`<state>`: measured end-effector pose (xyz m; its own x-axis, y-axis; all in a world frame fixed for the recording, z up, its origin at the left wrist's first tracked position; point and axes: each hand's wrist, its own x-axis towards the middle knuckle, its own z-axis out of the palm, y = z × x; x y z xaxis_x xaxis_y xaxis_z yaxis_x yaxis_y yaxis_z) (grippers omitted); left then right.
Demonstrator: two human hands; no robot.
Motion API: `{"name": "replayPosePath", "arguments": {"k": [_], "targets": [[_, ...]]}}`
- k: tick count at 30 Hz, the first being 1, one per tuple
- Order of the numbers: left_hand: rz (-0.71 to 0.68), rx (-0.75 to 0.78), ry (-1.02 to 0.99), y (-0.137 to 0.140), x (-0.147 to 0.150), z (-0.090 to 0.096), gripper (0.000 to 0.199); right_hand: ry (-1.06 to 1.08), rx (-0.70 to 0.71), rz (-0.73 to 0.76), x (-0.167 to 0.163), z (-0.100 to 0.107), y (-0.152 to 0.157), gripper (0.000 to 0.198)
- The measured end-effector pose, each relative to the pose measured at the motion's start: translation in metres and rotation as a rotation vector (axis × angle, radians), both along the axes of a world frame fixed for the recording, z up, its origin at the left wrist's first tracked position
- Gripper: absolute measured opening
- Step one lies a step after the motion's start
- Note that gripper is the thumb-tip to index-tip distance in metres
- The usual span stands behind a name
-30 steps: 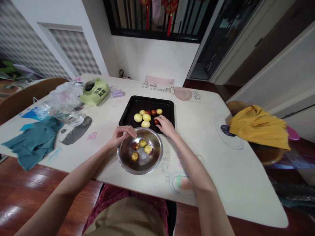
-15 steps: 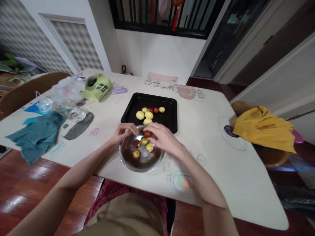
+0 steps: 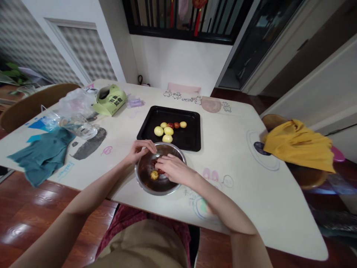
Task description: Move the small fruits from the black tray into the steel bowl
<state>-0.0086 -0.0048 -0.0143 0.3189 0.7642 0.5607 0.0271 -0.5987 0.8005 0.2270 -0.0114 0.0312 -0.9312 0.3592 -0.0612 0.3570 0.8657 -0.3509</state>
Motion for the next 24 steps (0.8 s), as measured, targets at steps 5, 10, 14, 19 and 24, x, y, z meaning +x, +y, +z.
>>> {"name": "replayPosePath", "arguments": {"k": [5,10,14,19,24], "targets": [[-0.010,-0.007,-0.003,-0.0001,-0.0005,-0.0010,0.039,-0.017,0.017,-0.005,-0.0009,-0.0030,-0.0009,0.028],[-0.013,-0.006,0.014,0.0005,-0.0011,-0.0016,0.040,0.001,0.029,-0.010,-0.0002,-0.0059,0.0003,0.028],[-0.010,-0.005,0.014,0.0004,-0.0010,-0.0015,0.041,0.019,0.024,-0.028,0.0002,-0.0068,0.0026,0.029],[-0.013,-0.005,0.008,0.0004,-0.0013,-0.0021,0.038,0.032,0.060,-0.038,-0.0010,-0.0088,0.0055,0.026],[-0.016,0.003,0.008,0.0008,-0.0015,-0.0021,0.037,0.016,0.112,-0.079,-0.0039,-0.0099,0.0078,0.020]]}}
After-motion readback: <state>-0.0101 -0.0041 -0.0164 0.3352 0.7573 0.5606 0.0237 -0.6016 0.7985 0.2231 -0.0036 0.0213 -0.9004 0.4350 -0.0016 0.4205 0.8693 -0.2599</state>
